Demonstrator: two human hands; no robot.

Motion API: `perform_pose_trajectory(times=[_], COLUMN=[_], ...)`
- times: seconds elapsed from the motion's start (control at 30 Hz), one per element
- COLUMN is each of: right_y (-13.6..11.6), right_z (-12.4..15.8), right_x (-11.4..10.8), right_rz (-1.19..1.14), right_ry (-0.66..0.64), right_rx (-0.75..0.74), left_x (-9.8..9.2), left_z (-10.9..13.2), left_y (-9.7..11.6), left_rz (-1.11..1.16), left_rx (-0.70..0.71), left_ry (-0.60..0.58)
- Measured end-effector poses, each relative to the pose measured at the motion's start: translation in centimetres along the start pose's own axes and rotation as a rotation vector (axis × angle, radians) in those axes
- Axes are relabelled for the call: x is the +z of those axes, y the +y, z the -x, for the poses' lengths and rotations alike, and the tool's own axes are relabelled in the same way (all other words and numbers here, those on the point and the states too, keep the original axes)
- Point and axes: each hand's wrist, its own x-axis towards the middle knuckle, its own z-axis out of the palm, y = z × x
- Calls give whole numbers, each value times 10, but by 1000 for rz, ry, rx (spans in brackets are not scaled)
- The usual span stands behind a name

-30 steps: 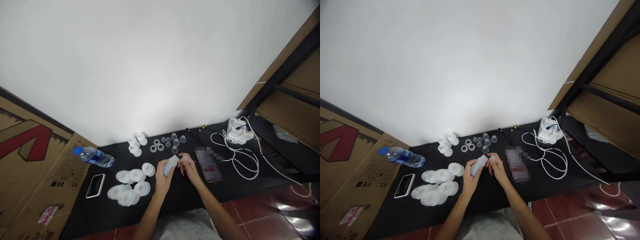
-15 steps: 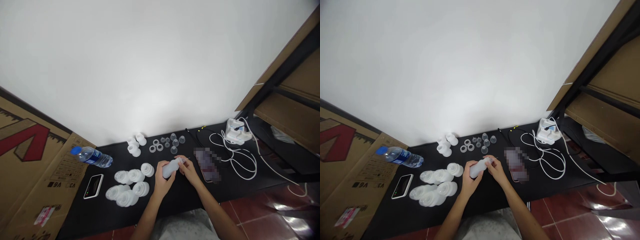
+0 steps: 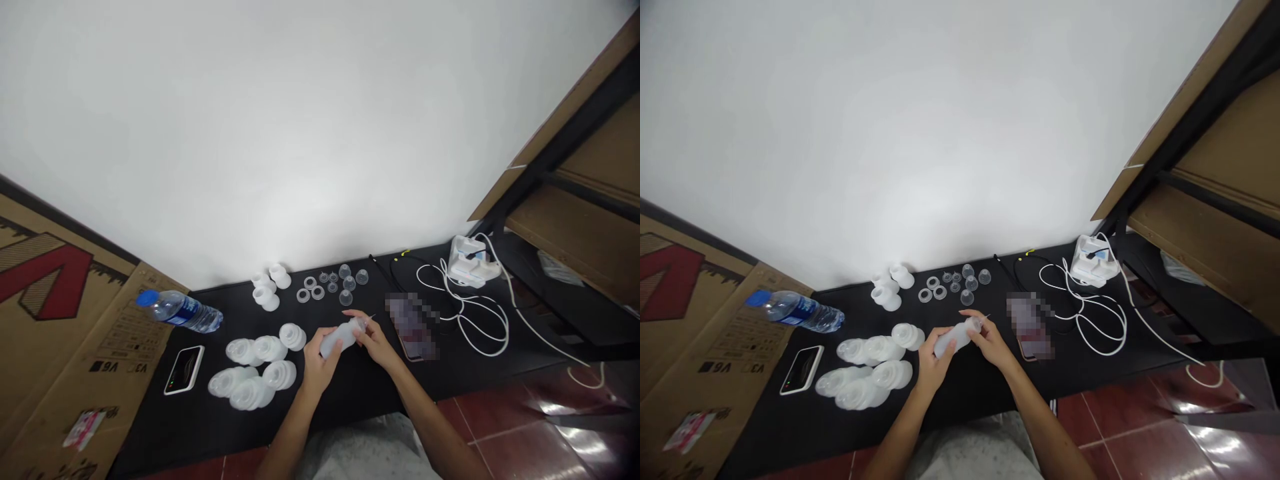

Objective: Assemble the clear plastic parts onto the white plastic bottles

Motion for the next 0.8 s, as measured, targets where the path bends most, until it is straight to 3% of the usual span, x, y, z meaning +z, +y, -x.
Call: perform_pose_trajectory(times=[0.3, 0.47, 0.57, 0.67, 0.8], right_y=[1, 1, 3, 4, 2], right_z=[4, 7, 6, 3, -1], right_x=[1, 5, 6, 5, 3], right_rz=[-10, 36, 40, 58, 54], right_ry=[-58, -53, -35, 39, 151], right_rx=[17, -2, -43, -93, -65], left_x=[5, 3, 3, 5, 6], left_z=[-1, -7, -5, -2, -2], left_y=[0, 2, 1, 0, 1], left_rz=[334, 493, 459, 304, 141], left_rx=[-223, -368, -321, -186, -64], left_ry=[-43, -125, -114, -49, 29])
